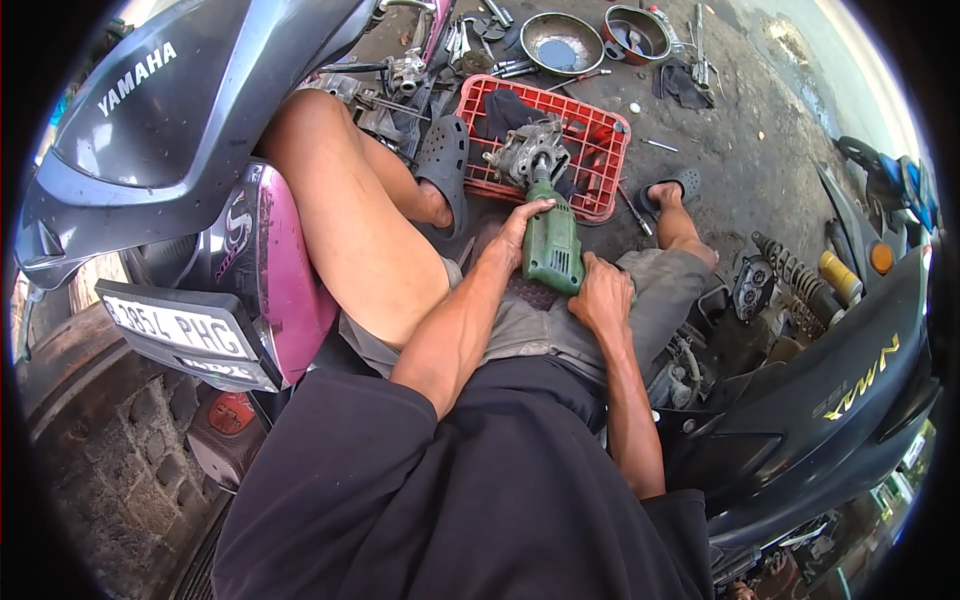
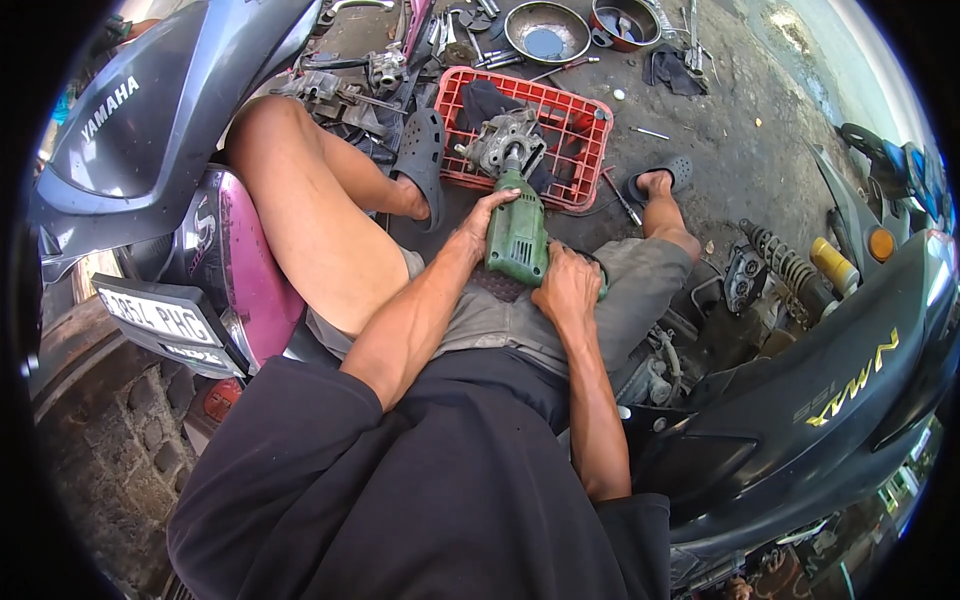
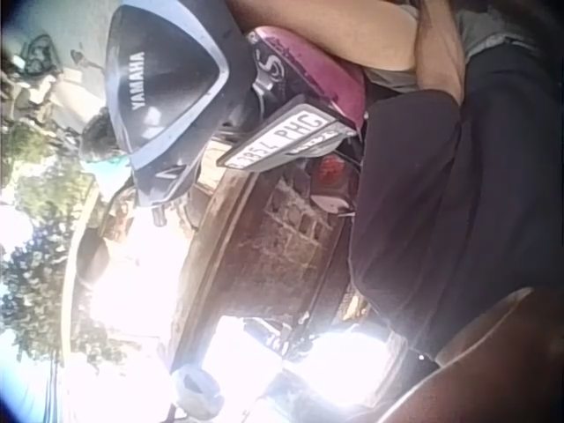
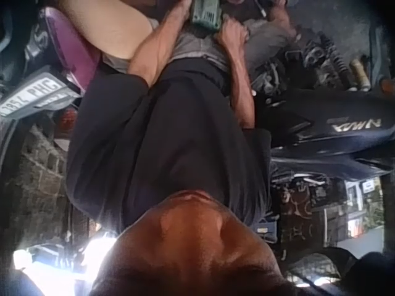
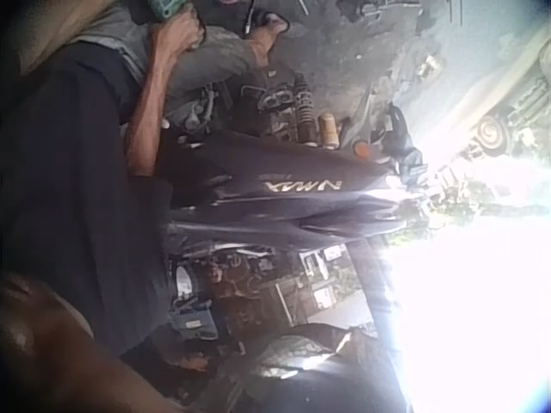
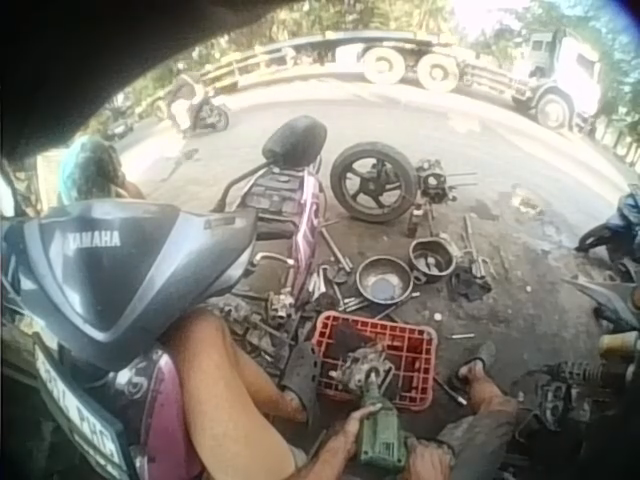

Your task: Repairing and cleaning a motorcycle cylinder head using a power drill and a brush.

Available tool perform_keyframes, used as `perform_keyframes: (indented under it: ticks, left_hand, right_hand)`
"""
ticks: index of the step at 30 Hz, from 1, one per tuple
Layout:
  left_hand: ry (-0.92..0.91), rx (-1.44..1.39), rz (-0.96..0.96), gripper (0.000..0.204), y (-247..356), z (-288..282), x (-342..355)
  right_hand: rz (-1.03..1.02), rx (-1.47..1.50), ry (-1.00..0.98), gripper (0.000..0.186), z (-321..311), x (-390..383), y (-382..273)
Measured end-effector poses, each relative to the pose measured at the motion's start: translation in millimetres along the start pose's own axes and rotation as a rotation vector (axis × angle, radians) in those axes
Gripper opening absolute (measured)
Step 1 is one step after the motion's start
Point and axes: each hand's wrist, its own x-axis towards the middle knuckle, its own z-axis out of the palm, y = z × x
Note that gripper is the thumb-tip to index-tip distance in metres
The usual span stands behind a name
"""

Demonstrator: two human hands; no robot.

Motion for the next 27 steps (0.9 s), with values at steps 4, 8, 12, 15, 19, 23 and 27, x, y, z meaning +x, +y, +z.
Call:
perform_keyframes:
  ticks: [4, 8, 12, 15, 19, 23, 27]
  left_hand:
    - [-0.010, -0.007, -0.004, 0.044, -0.1, 0.1, -0.2]
    - [-0.017, -0.009, -0.016, 0.044, 0.3, 0.2, -0.6]
    - [-0.009, 0.001, -0.020, 0.045, 0.1, 2.5, -3.9]
    - [-0.006, 0.006, -0.030, 0.045, 0.6, 6.4, -8.3]
    - [-0.026, 0.013, -0.030, 0.044, 0.1, 13.6, -15.6]
    - [0.016, 0.043, -0.014, 0.044, -3.2, 25.5, -20.4]
    - [-0.145, 0.027, -0.010, 0.047, -0.6, 29.6, -16.6]
  right_hand:
    - [-0.002, 0.004, -0.003, 0.042, -1.2, 0.1, -0.5]
    - [0.008, -0.008, -0.041, 0.046, -3.3, 0.4, -0.6]
    - [0.019, -0.026, -0.065, 0.050, -5.9, 0.0, -1.5]
    - [0.027, -0.026, -0.104, 0.053, -10.8, -0.8, -0.6]
    - [0.037, -0.020, -0.173, 0.056, -25.8, -4.9, -2.4]
    - [0.033, 0.023, -0.237, 0.068, -31.5, -14.5, 5.2]
    - [0.057, 0.067, -0.261, 0.079, -46.2, -18.8, 3.3]
